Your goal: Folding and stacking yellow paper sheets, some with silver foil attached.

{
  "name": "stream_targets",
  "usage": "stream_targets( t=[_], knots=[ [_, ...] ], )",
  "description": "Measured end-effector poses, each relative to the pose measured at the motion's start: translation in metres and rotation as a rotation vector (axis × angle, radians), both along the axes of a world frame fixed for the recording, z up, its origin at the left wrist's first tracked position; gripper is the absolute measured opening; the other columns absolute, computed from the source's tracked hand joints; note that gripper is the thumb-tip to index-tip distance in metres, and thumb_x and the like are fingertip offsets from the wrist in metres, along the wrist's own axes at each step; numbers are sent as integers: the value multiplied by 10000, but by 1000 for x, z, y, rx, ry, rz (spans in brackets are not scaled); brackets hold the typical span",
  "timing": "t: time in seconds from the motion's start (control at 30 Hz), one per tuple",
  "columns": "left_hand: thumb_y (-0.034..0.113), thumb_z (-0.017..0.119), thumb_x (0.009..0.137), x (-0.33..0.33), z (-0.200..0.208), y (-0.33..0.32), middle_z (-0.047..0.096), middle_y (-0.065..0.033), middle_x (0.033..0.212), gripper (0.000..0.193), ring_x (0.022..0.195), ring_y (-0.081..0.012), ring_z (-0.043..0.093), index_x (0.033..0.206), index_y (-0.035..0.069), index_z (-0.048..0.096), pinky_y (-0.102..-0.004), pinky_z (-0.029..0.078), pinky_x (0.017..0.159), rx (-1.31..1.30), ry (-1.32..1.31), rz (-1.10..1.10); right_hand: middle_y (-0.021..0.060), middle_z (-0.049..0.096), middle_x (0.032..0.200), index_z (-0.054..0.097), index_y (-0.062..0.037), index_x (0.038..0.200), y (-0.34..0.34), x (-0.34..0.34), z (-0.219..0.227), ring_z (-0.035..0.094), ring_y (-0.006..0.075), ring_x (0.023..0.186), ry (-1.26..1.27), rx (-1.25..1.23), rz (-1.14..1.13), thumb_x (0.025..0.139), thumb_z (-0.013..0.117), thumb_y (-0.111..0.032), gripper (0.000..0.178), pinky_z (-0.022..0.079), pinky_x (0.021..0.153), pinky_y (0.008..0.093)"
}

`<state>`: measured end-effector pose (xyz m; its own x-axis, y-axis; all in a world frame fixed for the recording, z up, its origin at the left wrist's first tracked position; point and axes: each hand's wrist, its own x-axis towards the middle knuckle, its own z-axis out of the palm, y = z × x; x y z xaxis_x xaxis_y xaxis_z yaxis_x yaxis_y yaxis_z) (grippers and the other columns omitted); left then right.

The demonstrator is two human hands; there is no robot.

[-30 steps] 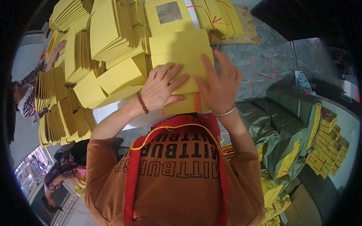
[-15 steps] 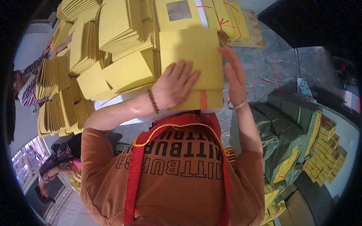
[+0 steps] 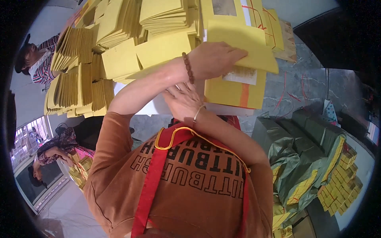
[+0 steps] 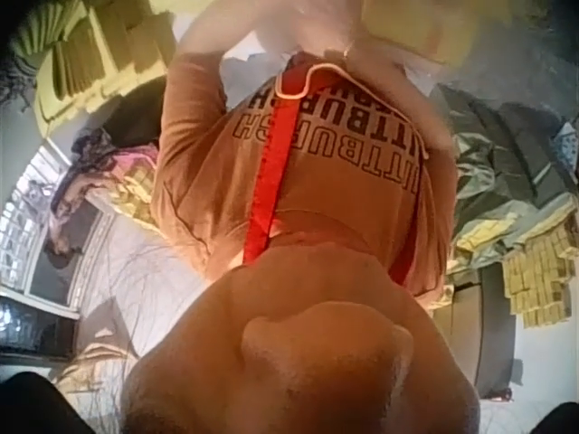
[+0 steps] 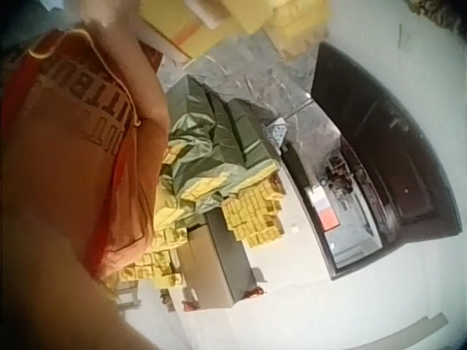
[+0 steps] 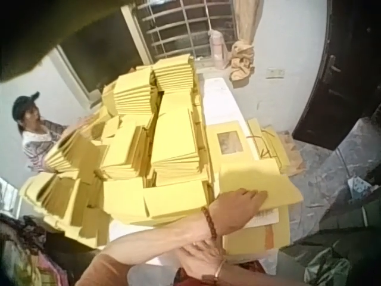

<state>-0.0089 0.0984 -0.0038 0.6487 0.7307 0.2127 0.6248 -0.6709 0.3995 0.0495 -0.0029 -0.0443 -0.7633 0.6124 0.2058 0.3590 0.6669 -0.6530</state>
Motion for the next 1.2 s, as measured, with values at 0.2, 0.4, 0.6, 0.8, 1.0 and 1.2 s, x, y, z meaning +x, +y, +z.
stream_targets(
  t=[0.2,0.4,0.6,0.8,1.0,1.2],
  knots=[
    [89,518,784,-61,59,-10,641,-151,951,454,812,-294,634,1232,27,481,-404,501,679,-153,-605,-17,126,444,1248,577,-75,1107,9,-38,-36,358,293,1204,-140,192,-189,771,608,-349,435,173,1020,589],
    [14,539,754,-140,35,-59,618,-169,1048,502,896,-296,618,1252,29,480,-362,494,782,-134,-451,443,107,448,1248,496,-108,1232,12,-51,-68,329,296,1234,-166,281,-285,799,571,-398,527,126,1045,578],
    [1,601,656,-138,-49,-75,587,-176,1107,559,988,-298,578,1206,13,504,-378,472,844,153,-26,343,89,467,1217,549,-117,1170,17,-53,-83,349,288,1214,-242,267,-250,807,558,-389,454,138,1035,565],
    [110,622,666,-127,-68,-79,547,-143,1182,578,1090,-285,520,1228,56,497,-376,434,873,304,300,407,93,506,1155,581,-109,1120,19,-50,-93,400,287,1154,-224,339,-274,806,561,-367,407,211,995,512],
    [132,587,715,-140,-96,-73,523,-152,1212,539,1093,-300,502,1239,53,487,-407,420,875,151,252,416,111,487,1205,595,-92,1102,14,-43,-73,383,291,1193,-190,229,-215,755,624,-283,398,208,1020,517],
    [207,585,781,-144,-88,-75,441,-209,1285,557,1162,-346,418,1294,58,425,-439,374,922,12,195,346,202,281,1383,405,-47,1303,-26,-17,-54,284,343,1295,259,-204,-345,751,652,-171,618,211,1058,511]
  ],
)
